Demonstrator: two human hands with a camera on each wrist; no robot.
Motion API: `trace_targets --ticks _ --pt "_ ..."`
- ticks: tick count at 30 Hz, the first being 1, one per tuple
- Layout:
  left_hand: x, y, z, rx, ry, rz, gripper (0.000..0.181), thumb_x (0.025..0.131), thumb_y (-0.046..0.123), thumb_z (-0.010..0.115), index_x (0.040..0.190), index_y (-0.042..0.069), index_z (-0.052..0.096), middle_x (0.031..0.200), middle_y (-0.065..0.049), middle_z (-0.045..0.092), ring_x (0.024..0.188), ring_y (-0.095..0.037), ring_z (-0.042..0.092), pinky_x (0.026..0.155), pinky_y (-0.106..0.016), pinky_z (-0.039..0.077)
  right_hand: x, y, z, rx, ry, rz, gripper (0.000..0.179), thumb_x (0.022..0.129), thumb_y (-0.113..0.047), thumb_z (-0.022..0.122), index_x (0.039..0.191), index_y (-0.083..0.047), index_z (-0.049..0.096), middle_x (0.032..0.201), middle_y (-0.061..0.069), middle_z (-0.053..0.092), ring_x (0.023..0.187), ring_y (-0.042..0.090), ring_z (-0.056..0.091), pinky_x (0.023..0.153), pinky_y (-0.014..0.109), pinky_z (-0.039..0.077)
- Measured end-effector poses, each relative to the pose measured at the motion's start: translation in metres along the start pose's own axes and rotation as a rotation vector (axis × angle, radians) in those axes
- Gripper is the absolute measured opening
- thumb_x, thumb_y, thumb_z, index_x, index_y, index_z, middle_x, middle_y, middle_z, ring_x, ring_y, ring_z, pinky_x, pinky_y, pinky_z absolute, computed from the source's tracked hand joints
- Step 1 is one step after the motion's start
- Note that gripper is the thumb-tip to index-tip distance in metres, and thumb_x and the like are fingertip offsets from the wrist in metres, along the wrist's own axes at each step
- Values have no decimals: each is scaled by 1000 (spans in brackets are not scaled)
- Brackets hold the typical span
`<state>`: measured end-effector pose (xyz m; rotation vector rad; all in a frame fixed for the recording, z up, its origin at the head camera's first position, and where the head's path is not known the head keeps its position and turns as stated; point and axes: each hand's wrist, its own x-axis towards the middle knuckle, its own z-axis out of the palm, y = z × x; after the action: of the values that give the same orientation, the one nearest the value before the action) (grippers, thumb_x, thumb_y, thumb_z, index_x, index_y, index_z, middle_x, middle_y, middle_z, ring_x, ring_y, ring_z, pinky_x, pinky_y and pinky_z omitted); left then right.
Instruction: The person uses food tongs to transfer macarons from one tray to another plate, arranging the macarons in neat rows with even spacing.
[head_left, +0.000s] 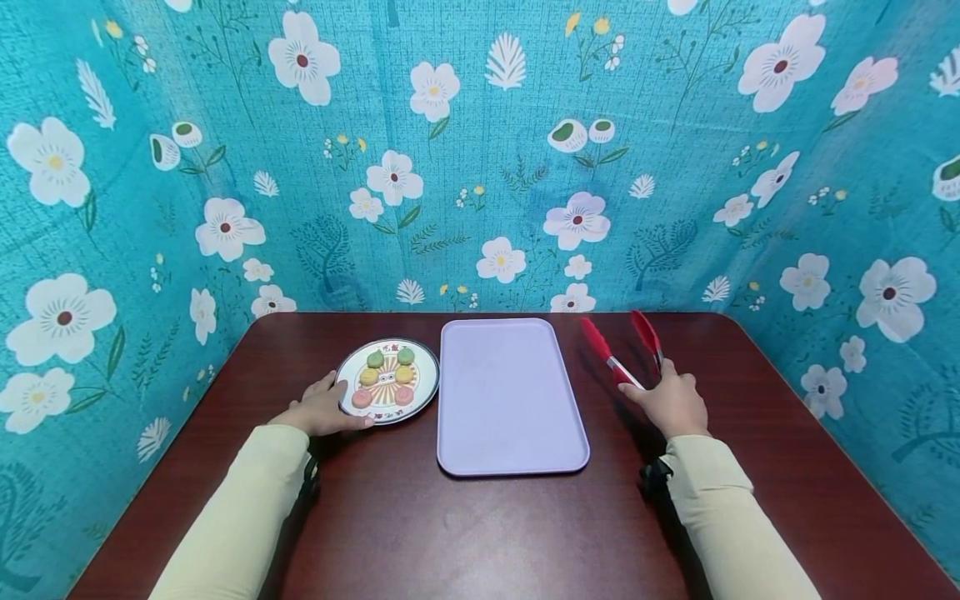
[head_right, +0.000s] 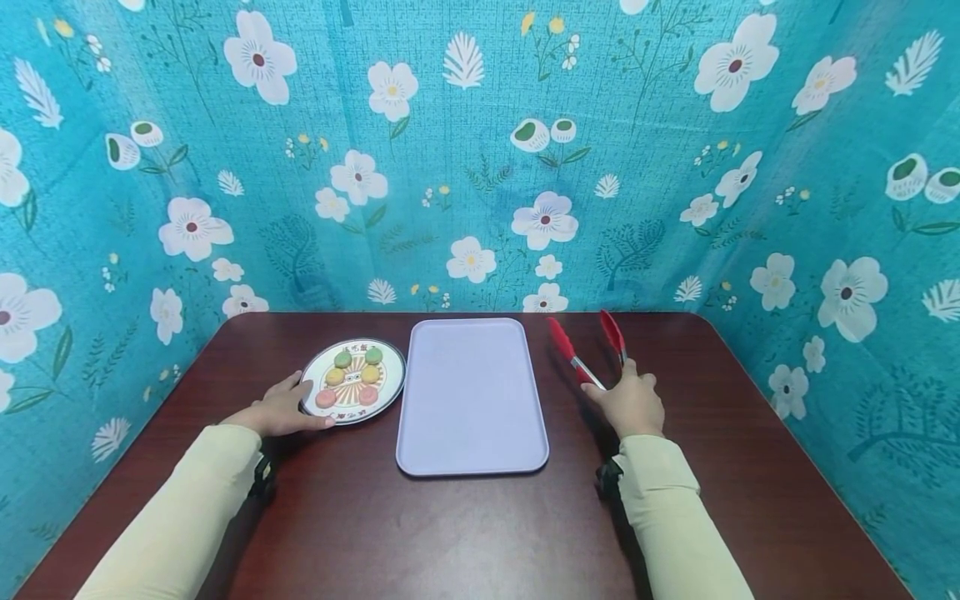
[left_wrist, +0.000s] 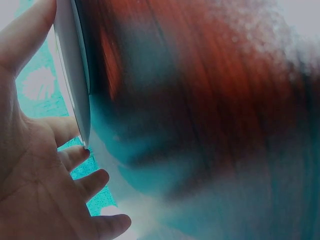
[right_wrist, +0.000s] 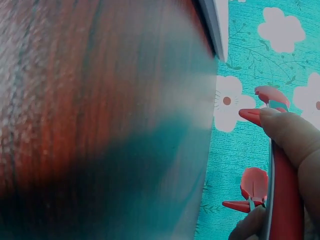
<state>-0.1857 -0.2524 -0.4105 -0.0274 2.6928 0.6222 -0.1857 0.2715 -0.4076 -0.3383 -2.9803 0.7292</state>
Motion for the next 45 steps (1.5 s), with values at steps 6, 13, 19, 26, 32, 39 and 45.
trace_targets --ticks 6,13,19,26,32,39,45 --pt "-2 1 0 -13 -1 -5 108 75 53 75 150 -5 22 153 -31 9 136 -51 10 106 -73 9 0 2 4 2 -5 21 103 79 -53 72 143 12 25 114 40 44 97 55 51 76 64 48" --pt "-2 -1 1 -4 3 -6 109 74 54 75 149 -5 23 153 -31 9 136 -51 10 105 -73 9 1 4 7 8 4 47 100 79 -54 72 140 11 28 112 39 45 95 54 52 76 63 48" --pt "-3 0 1 3 2 1 110 74 55 75 149 -6 22 153 -32 9 136 -52 11 105 -74 10 2 6 8 15 -3 56 100 79 -54 71 140 12 27 111 39 44 93 53 52 74 62 48" --pt "-1 -1 1 10 4 9 110 74 57 74 149 -7 23 153 -32 9 136 -52 11 105 -74 9 5 8 9 18 9 65 100 80 -54 70 140 13 27 109 39 43 90 51 53 73 61 48" --pt "-1 1 0 10 5 11 109 74 56 74 148 -7 23 153 -32 10 136 -52 11 105 -74 10 5 9 9 7 13 75 98 80 -53 71 139 13 29 107 39 44 88 51 53 71 60 49" --pt "1 2 -2 19 0 8 110 74 57 74 148 -7 23 153 -32 10 136 -52 11 105 -74 10 9 10 8 0 -10 84 100 80 -53 71 140 13 28 108 39 43 88 50 53 71 60 49" --pt "4 1 -2 -3 -8 -7 110 74 56 73 150 -5 22 154 -30 8 138 -50 10 106 -73 8 14 13 9 13 -18 81 101 78 -55 72 139 14 29 107 39 44 87 48 52 69 58 50"
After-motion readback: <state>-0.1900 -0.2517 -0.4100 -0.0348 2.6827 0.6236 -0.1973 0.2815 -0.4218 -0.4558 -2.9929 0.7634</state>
